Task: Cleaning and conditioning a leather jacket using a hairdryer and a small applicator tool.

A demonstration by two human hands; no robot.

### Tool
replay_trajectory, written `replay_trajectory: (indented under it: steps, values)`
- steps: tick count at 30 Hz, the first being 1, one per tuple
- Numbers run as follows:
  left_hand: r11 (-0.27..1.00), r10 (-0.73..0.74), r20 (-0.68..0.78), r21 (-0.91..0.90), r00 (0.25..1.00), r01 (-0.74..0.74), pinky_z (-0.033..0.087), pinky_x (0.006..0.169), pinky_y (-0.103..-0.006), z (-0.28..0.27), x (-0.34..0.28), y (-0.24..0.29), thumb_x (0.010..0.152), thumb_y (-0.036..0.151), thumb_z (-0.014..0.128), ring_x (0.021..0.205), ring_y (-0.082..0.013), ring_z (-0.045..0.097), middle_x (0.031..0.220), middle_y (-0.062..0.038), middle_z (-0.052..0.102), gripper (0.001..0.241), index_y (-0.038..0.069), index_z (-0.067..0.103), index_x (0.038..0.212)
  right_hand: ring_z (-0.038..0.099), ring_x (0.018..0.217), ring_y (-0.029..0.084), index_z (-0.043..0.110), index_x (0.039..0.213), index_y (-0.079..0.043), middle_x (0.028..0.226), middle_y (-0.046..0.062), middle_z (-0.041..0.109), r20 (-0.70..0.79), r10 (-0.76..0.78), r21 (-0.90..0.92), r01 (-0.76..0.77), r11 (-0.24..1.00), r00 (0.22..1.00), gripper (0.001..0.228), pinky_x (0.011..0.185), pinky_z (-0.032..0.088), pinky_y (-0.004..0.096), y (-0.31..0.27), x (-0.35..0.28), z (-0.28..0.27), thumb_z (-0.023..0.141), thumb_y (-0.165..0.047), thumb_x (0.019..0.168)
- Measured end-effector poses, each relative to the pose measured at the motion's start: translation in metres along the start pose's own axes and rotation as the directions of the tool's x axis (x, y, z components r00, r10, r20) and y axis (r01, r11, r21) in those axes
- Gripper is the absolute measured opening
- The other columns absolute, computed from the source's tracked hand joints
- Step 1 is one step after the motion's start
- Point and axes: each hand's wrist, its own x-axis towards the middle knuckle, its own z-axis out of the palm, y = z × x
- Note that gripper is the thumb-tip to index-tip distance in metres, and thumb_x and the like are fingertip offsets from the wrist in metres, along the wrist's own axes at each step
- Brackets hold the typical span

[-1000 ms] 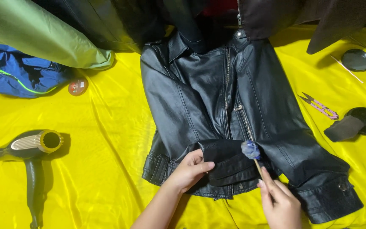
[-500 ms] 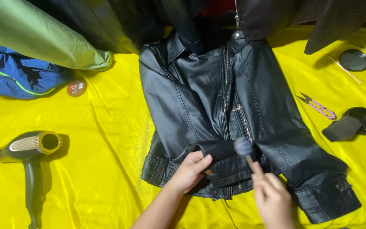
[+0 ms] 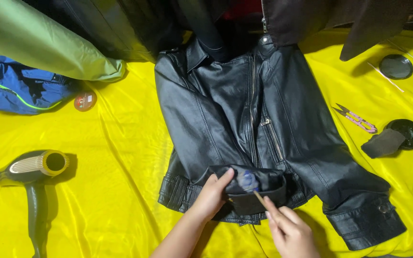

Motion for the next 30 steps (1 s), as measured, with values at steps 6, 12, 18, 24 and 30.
replay_trajectory:
  steps: [6, 12, 18, 24, 30]
  values:
    - [0.693, 0.238, 0.025, 0.696, 0.971, -0.188, 0.049, 0.091, -0.0279, -0.001, -0.017, 0.002, 0.102, 0.041, 0.054, 0.094, -0.0071, 0.056, 0.095, 0.005, 0.063, 0.037, 0.009, 0.063, 0.085, 0.061, 0.062, 0.018, 0.07, 0.135, -0.03, 0.081, -0.003, 0.07, -0.097, 0.079, -0.13, -0.091, 0.987, 0.992, 0.043, 0.067, 0.05, 0.033, 0.036, -0.004, -0.026, 0.066, -0.024, 0.092]
    - [0.745, 0.37, 0.203, 0.518, 0.907, -0.42, 0.032, 0.121, -0.0362, -0.019, -0.007, -0.01, 0.1, 0.039, 0.053, 0.138, -0.0174, 0.048, 0.148, -0.007, 0.057, 0.055, 0.004, 0.055, 0.143, 0.073, 0.09, 0.019, 0.072, 0.13, -0.018, 0.111, 0.003, 0.077, -0.093, 0.087, -0.092, -0.096, 0.991, 0.992, 0.038, 0.081, 0.053, 0.033, 0.024, 0.004, -0.045, 0.063, -0.022, 0.094]
    - [0.724, 0.5, 0.26, 0.398, 0.826, -0.563, 0.032, 0.121, -0.0407, -0.042, 0.013, -0.025, 0.101, 0.054, 0.047, 0.142, -0.0228, 0.046, 0.152, -0.01, 0.053, 0.068, 0.004, 0.05, 0.148, 0.068, 0.065, 0.013, 0.069, 0.133, -0.021, 0.095, -0.003, 0.074, 0.03, -0.154, -0.012, 0.154, 0.988, 0.988, 0.04, 0.067, 0.054, 0.033, -0.018, 0.019, -0.036, 0.06, -0.024, 0.095]
    - [0.856, 0.492, 0.307, -0.001, 0.815, -0.517, 0.042, 0.116, -0.0462, -0.048, 0.019, -0.034, 0.096, 0.061, 0.056, 0.136, -0.0284, 0.053, 0.147, -0.015, 0.057, 0.077, 0.003, 0.048, 0.147, 0.056, 0.052, 0.016, 0.071, 0.129, -0.021, 0.078, -0.007, 0.059, 0.039, -0.369, -0.171, 0.37, 0.913, 0.929, 0.038, 0.053, 0.052, 0.034, -0.04, 0.039, -0.034, 0.067, -0.018, 0.091]
    - [0.927, 0.374, 0.3, -0.137, 0.878, -0.348, 0.028, 0.124, -0.0509, -0.044, 0.017, -0.028, 0.081, 0.081, 0.048, 0.151, -0.0326, 0.037, 0.164, -0.011, 0.039, 0.106, 0.012, 0.031, 0.159, 0.061, 0.05, 0.011, 0.062, 0.14, -0.022, 0.081, -0.007, 0.063, 0.179, -0.234, -0.216, 0.27, 0.938, 0.956, 0.053, 0.051, 0.06, 0.033, -0.018, 0.041, -0.028, 0.071, -0.016, 0.088]
